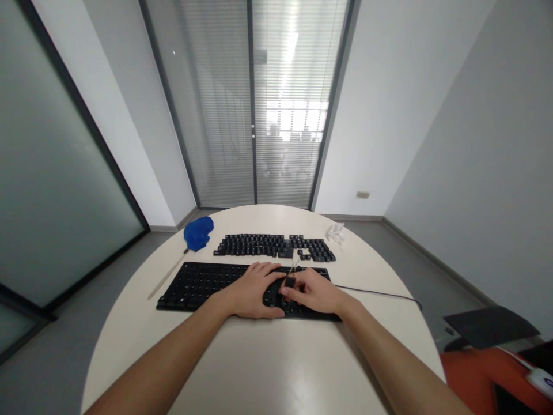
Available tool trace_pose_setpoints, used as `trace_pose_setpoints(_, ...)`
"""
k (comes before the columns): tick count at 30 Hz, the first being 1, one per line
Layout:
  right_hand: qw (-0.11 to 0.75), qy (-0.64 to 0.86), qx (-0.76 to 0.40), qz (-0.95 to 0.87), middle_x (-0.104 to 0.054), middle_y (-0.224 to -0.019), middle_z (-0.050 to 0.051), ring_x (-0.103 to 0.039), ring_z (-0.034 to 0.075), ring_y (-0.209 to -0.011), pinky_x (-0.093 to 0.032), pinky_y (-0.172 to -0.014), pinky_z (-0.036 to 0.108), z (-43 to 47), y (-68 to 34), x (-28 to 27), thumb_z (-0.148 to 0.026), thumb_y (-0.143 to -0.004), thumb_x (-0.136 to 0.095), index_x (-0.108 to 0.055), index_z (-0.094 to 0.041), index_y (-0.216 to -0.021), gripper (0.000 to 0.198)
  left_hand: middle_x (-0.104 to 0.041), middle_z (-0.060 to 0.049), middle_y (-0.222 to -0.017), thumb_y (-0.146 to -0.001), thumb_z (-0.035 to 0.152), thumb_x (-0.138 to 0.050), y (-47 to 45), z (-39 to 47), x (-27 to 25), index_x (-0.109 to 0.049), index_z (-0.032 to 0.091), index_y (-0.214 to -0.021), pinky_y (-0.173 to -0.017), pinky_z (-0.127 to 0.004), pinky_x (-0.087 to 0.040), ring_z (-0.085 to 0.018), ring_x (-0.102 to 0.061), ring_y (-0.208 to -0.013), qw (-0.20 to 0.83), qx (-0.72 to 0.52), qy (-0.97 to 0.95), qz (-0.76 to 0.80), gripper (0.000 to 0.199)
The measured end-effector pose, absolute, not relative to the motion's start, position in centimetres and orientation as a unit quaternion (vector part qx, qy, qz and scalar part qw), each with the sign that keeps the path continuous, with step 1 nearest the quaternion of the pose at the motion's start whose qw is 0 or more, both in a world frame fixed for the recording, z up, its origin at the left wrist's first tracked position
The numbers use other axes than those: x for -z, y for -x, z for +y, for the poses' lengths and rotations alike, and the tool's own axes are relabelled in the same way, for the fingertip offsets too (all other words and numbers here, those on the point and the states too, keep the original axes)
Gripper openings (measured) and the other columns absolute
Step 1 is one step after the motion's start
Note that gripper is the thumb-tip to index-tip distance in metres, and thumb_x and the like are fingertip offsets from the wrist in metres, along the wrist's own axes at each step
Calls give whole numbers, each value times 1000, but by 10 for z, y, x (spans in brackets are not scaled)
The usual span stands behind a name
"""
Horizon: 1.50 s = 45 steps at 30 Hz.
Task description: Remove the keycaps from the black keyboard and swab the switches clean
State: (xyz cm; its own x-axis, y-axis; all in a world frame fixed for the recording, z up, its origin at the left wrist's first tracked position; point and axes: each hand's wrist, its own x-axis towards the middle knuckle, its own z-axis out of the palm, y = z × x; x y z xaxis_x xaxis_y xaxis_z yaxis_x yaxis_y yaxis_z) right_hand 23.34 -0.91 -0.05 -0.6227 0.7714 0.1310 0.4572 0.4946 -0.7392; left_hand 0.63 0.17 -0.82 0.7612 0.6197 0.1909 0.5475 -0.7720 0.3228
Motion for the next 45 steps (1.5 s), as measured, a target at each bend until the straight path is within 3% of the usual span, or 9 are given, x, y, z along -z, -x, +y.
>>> trace_pose_setpoints(11,293,393,-400,-774,-73,-77,4,-60,13,-52,-48,-53,23,0,-242,7,-55,-91,-57,-67,-17,-88,39,-41,-15,-152,-78,56,-70,-6,1,9,-49,22,-140,-115,-56,-27,-36,-39,-138,126,-154,-925,323,73)
trace_pose_setpoints(17,341,420,-341,-769,-74,-79,4,-61,12,-54,-48,-55,23,2,-243,6,-51,-94,-54,-68,-17,-88,37,-64,-9,-128,-88,37,-65,-14,4,11,-61,21,-123,-108,-44,-39,-26,-57,-120,139,-239,-900,336,38)
trace_pose_setpoints(23,330,429,-324,-776,-75,-82,5,-63,14,-56,-49,-57,25,0,-241,5,-49,-96,-51,-71,-17,-95,37,-71,-5,-109,-87,29,-68,-19,6,12,-67,21,-103,-97,-39,-45,-23,-63,-104,137,-270,-891,338,18)
trace_pose_setpoints(30,316,428,-330,-780,-71,-76,3,-64,15,-58,-50,-59,25,0,-242,6,-48,-96,-51,-70,-18,-110,38,-72,-4,-105,-86,29,-70,-20,6,13,-67,20,-100,-93,-37,-45,-22,-63,-100,132,-264,-892,343,16)
trace_pose_setpoints(41,323,430,-324,-778,-74,-85,4,-63,14,-58,-49,-61,25,1,-239,9,-46,-96,-52,-71,-18,-111,37,-68,-4,-96,-89,27,-64,-23,0,7,-63,20,-102,-84,-34,-47,-22,-61,-92,88,-260,-894,355,15)
trace_pose_setpoints(45,345,441,-330,-760,-71,-76,3,-62,15,-56,-49,-58,25,4,-238,13,-48,-94,-54,-70,-18,-110,37,-66,-5,-95,-92,26,-60,-24,-1,6,-63,19,-99,-83,-34,-47,-22,-60,-92,54,-254,-901,348,10)
